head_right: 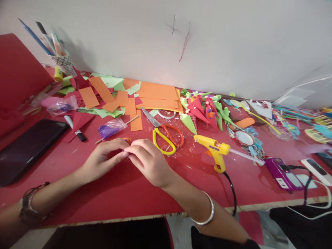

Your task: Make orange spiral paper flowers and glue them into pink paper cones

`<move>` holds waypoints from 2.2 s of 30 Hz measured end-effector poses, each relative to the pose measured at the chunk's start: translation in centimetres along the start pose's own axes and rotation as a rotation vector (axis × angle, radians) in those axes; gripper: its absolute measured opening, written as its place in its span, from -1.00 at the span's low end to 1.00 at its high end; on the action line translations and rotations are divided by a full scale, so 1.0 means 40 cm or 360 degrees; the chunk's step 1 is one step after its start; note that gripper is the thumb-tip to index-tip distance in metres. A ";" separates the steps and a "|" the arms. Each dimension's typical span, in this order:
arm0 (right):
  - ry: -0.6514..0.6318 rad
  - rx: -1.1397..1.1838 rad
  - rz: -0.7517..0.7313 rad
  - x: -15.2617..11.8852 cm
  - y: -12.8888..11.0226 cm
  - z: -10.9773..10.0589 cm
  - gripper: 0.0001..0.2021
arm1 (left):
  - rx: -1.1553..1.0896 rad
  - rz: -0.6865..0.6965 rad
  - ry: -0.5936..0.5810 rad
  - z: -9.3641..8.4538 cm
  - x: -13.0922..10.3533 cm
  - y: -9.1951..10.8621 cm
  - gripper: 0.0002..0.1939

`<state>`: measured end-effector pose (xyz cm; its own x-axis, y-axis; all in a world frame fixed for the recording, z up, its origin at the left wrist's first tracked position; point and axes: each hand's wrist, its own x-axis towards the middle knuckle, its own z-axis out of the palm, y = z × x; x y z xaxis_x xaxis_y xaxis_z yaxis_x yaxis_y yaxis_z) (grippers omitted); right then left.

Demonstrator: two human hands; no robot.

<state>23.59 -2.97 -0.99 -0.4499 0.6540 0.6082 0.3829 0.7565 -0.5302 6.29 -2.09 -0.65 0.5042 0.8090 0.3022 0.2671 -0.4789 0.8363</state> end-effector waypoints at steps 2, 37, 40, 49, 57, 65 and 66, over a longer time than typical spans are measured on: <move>0.0001 -0.0029 -0.0011 0.000 -0.002 -0.001 -0.80 | -0.0038 0.0016 0.0014 0.001 0.000 0.003 -0.88; 0.0126 0.0783 0.0828 0.004 0.033 -0.011 -0.76 | 0.0038 -0.0424 0.0498 -0.070 0.018 -0.016 -0.70; 0.0172 0.0801 0.0951 0.009 0.032 -0.010 -0.94 | 0.0063 -0.0434 0.0491 -0.069 0.021 -0.021 -0.80; 0.0205 0.1179 0.1007 0.014 0.045 -0.002 -0.78 | 0.0169 -0.0463 0.0481 -0.071 0.020 -0.032 -0.83; 0.0191 0.1061 0.1042 0.013 0.046 -0.005 -0.76 | 0.0202 -0.0460 0.0474 -0.068 0.016 -0.039 -0.83; 0.0136 0.1113 0.0986 0.015 0.042 -0.009 -0.71 | 0.0376 -0.0402 0.0448 -0.076 0.015 -0.043 -0.78; 0.0133 0.1094 0.0983 0.016 0.041 -0.009 -0.73 | 0.0494 -0.0379 0.0397 -0.077 0.015 -0.043 -0.76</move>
<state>24.23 -1.32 -1.24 -0.2557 0.9583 0.1276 -0.0393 0.1216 -0.9918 3.62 0.27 -0.49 0.1961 0.9480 0.2507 0.6040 -0.3182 0.7307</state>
